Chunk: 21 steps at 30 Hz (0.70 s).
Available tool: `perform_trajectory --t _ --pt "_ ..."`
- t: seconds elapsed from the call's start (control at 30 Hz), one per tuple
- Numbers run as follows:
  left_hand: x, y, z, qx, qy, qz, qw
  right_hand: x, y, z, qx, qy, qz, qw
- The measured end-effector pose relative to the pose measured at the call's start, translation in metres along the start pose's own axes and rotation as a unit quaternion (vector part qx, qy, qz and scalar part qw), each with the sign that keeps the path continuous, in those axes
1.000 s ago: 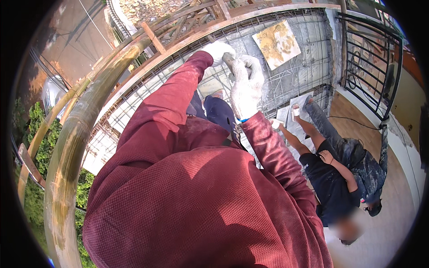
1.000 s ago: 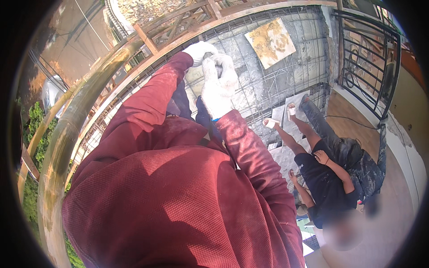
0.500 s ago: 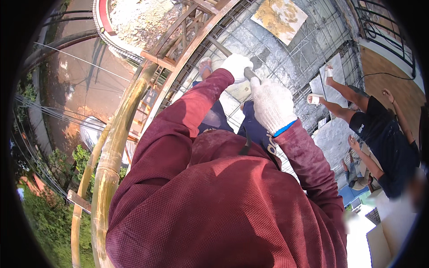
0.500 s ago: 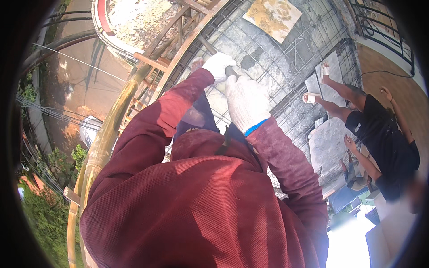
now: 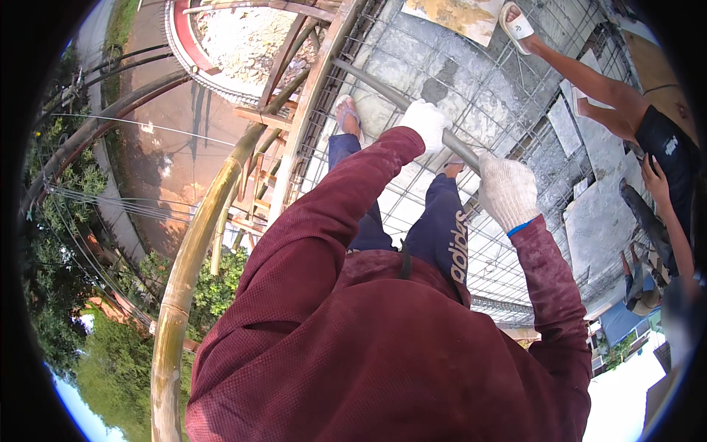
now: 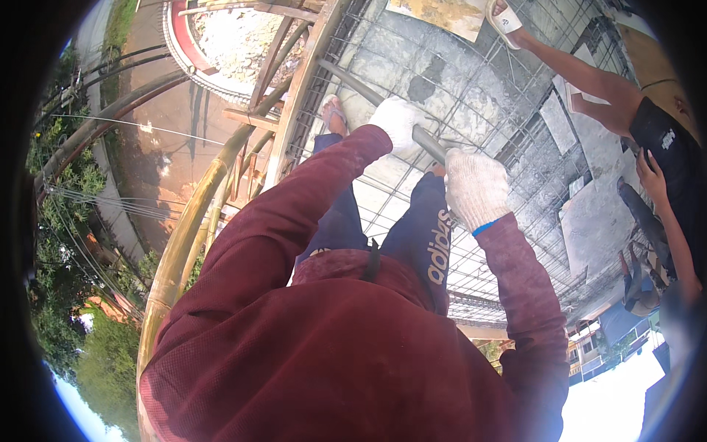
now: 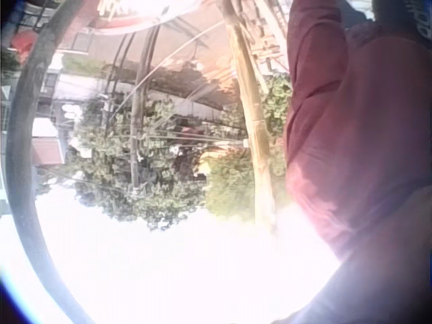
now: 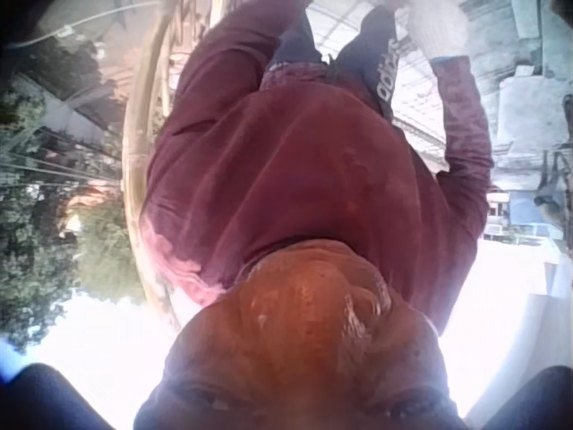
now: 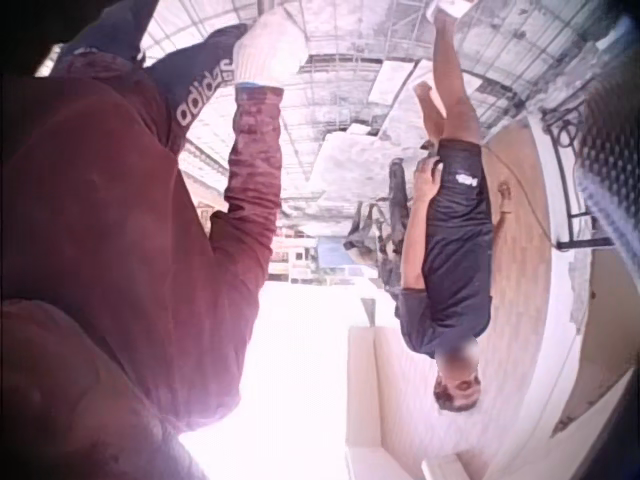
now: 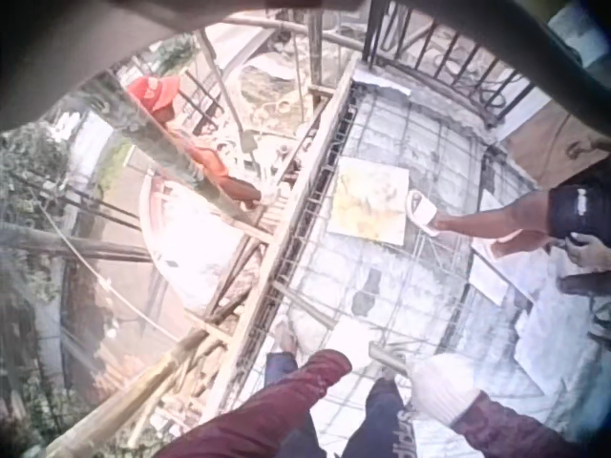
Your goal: The person uses a long metal screed bar to level wet concrete on a rebar-reinforced slab. They repeatedly pull and push the bar across the surface to smooth the material while standing on the grid.
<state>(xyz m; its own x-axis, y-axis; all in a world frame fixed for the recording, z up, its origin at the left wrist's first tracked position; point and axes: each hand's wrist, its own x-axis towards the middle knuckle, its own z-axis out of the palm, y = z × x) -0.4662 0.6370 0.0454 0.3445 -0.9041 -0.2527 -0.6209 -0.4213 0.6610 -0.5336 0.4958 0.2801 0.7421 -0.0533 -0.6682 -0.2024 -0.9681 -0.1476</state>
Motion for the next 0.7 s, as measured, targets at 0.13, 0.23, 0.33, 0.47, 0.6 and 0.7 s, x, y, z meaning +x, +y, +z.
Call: perform_trajectory --t 0.13,0.23,0.33,0.47,0.6,0.7 --pt "0.066 0.037 0.024 0.027 -0.031 -0.062 0.997 0.017 0.103 0.047 -0.054 -0.040 0.038 0.997" --pt "0.121 0.052 0.069 0.033 -0.023 -0.102 0.994 0.040 0.182 0.078 -0.051 -0.005 0.041 0.998" --pt "0.166 0.057 0.130 0.061 -0.084 -0.113 0.988 0.057 0.250 0.133 -0.003 -0.016 0.042 0.999" --pt "0.153 0.080 0.222 0.042 -0.209 -0.075 0.974 0.015 0.291 0.291 0.031 -0.067 0.079 0.994" --pt "0.138 0.062 0.327 0.069 -0.241 -0.110 0.962 0.025 0.302 0.415 0.069 -0.089 0.084 0.990" --pt "0.154 0.048 0.373 0.072 -0.274 -0.095 0.954 0.047 0.324 0.495 0.080 -0.090 0.116 0.986"
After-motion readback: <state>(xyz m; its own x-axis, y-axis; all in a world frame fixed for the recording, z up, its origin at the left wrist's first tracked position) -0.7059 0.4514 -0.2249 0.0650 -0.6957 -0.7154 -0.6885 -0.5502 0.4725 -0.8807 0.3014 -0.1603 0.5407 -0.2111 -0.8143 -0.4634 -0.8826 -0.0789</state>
